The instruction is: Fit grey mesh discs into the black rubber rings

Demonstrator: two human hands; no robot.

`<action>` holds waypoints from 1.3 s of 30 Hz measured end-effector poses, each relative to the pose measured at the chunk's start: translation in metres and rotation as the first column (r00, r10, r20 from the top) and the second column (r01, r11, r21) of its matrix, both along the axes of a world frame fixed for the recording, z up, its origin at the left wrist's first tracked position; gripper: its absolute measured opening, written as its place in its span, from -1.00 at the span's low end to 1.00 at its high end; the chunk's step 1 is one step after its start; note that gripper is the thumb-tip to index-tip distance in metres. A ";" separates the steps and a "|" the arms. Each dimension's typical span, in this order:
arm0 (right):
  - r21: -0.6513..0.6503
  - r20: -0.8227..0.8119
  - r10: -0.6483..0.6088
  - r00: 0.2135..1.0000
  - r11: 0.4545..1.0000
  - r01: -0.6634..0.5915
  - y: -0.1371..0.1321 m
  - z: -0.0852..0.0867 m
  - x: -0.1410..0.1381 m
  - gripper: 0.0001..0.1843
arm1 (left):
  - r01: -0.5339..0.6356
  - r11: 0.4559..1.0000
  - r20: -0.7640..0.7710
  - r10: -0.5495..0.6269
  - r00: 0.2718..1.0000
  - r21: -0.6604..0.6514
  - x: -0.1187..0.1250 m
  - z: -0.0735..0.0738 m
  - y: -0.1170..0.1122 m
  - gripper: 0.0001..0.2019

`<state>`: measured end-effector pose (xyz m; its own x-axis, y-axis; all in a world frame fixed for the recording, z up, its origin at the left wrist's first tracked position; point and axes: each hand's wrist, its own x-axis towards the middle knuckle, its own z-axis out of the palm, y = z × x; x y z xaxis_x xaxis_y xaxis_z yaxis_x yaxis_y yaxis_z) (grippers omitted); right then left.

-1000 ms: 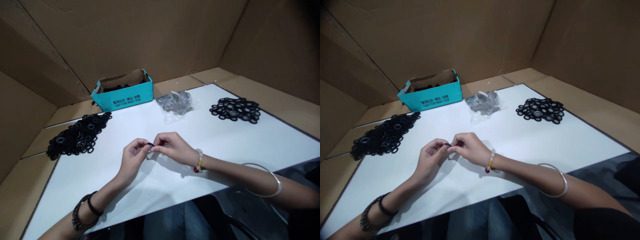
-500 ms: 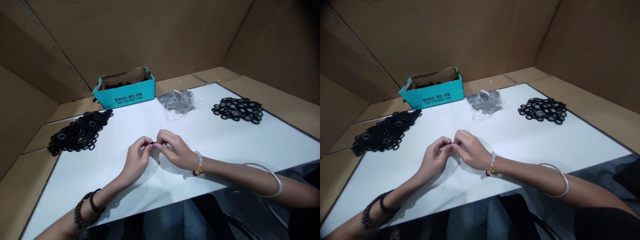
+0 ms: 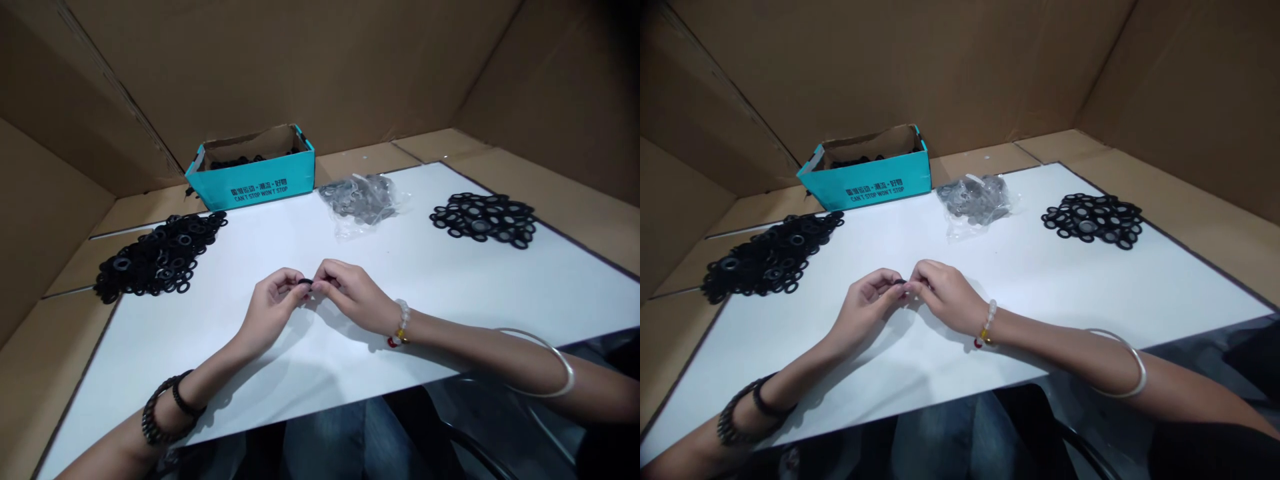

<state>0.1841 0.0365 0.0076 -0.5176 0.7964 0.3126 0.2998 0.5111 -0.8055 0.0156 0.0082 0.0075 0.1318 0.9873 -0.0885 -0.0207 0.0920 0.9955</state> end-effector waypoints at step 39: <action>-0.255 -0.139 0.113 0.984 0.956 -0.146 0.013 -0.007 0.002 -0.78 | 0.089 0.964 0.038 -0.082 0.996 -0.250 -0.009 0.009 0.000 -0.83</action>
